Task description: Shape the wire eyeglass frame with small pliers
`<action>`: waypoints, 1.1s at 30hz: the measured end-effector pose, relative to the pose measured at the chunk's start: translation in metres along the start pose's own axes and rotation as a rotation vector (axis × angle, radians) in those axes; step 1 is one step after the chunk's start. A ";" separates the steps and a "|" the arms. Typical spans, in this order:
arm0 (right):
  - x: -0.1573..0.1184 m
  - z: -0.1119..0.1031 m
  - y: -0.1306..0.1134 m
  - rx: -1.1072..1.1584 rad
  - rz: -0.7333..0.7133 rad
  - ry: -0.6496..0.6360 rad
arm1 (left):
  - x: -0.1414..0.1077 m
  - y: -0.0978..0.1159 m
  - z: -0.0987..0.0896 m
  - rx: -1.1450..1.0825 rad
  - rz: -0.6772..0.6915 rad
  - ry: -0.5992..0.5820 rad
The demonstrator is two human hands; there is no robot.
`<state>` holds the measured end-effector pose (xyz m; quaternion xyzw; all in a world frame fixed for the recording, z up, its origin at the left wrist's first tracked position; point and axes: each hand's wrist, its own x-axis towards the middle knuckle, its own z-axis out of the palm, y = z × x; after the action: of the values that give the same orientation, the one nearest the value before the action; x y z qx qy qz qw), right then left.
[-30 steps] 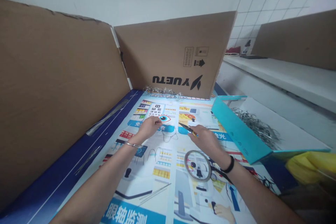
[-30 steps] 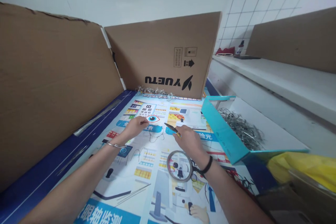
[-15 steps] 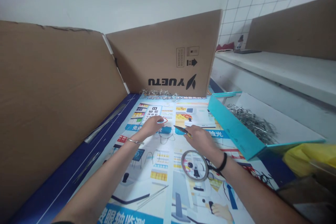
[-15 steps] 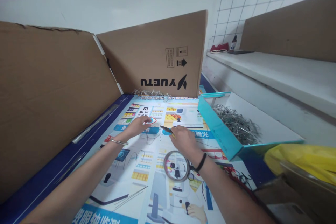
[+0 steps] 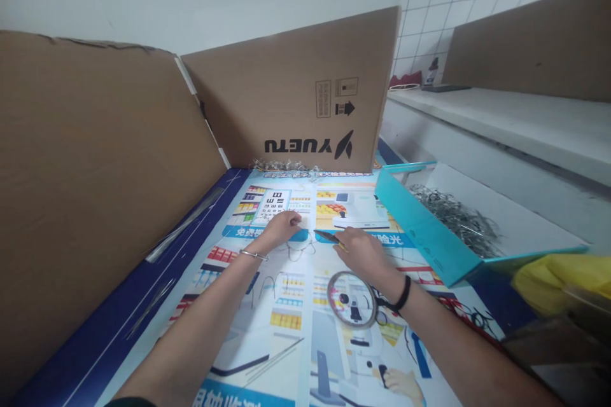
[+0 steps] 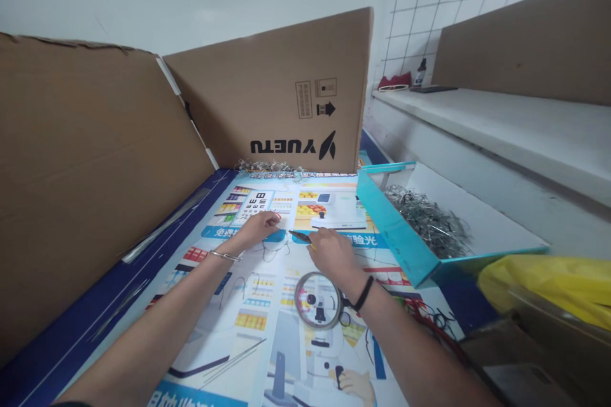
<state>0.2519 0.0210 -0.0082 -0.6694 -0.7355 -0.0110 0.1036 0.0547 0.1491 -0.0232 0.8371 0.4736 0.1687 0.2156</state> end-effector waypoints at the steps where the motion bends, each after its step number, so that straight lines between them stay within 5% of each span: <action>1: 0.000 0.001 0.000 0.001 -0.006 -0.003 | -0.001 -0.001 0.000 -0.002 0.006 0.006; 15: 0.000 0.006 0.000 -0.026 -0.049 0.049 | -0.010 -0.003 -0.003 -0.068 0.001 0.042; 21: 0.001 0.004 0.002 0.000 -0.018 0.065 | -0.013 0.004 -0.007 -0.371 -0.141 -0.068; 33: 0.001 0.006 0.005 0.038 0.007 0.141 | -0.015 0.005 -0.007 -0.545 -0.260 -0.168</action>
<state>0.2561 0.0230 -0.0142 -0.6676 -0.7240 -0.0437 0.1681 0.0470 0.1349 -0.0158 0.6921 0.4944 0.1907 0.4901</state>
